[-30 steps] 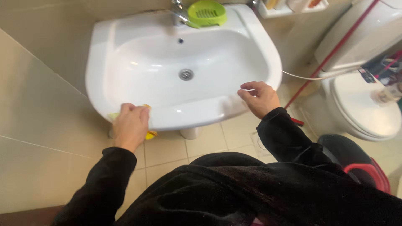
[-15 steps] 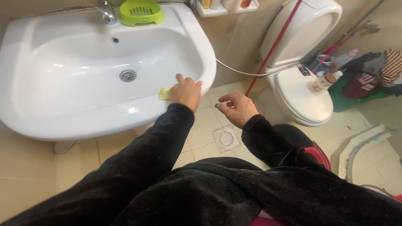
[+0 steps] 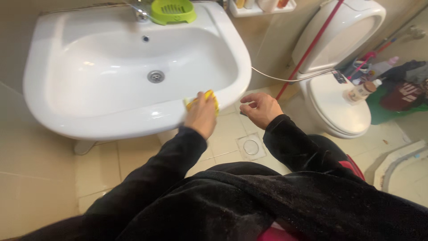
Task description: The person wipes a white bathroom sink with a yellow cloth, moving around the basin and edges. They briefly pick up a toothpaste tube from the floor, place it in the sink, and then resume wiping the sink surface.
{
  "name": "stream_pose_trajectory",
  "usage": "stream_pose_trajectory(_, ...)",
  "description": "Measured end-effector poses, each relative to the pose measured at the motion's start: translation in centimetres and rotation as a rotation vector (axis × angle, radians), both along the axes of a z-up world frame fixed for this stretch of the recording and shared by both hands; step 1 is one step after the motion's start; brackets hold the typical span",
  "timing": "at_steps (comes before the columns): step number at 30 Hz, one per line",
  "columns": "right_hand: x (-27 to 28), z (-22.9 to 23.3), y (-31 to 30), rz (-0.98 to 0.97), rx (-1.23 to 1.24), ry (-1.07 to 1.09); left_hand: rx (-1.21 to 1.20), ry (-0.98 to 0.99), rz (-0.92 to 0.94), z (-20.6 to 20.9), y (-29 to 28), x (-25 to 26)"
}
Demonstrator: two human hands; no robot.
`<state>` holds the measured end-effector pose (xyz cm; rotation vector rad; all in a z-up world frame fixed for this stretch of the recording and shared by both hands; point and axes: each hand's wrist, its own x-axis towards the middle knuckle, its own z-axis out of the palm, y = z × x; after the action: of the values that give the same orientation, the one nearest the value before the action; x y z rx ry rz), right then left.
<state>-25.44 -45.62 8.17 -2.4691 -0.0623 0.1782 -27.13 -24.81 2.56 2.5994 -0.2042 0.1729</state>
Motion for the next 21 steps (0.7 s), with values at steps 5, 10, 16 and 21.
stream_pose_trajectory(5,-0.3,0.0,5.2,0.079,0.033,-0.104,0.171,0.080,0.059,2.7,8.8,-5.9)
stream_pose_trajectory(10,-1.7,-0.7,12.2,0.160,-0.061,-0.138,0.347,0.176,0.091,3.6,17.7,-9.1)
stream_pose_trajectory(16,-4.4,-2.7,19.9,0.340,-0.251,-0.448,0.271,0.126,0.092,2.6,27.8,-10.6)
stream_pose_trajectory(21,-4.9,-4.7,22.6,0.416,-0.270,-0.541,0.344,0.106,0.161,1.9,35.8,-9.1)
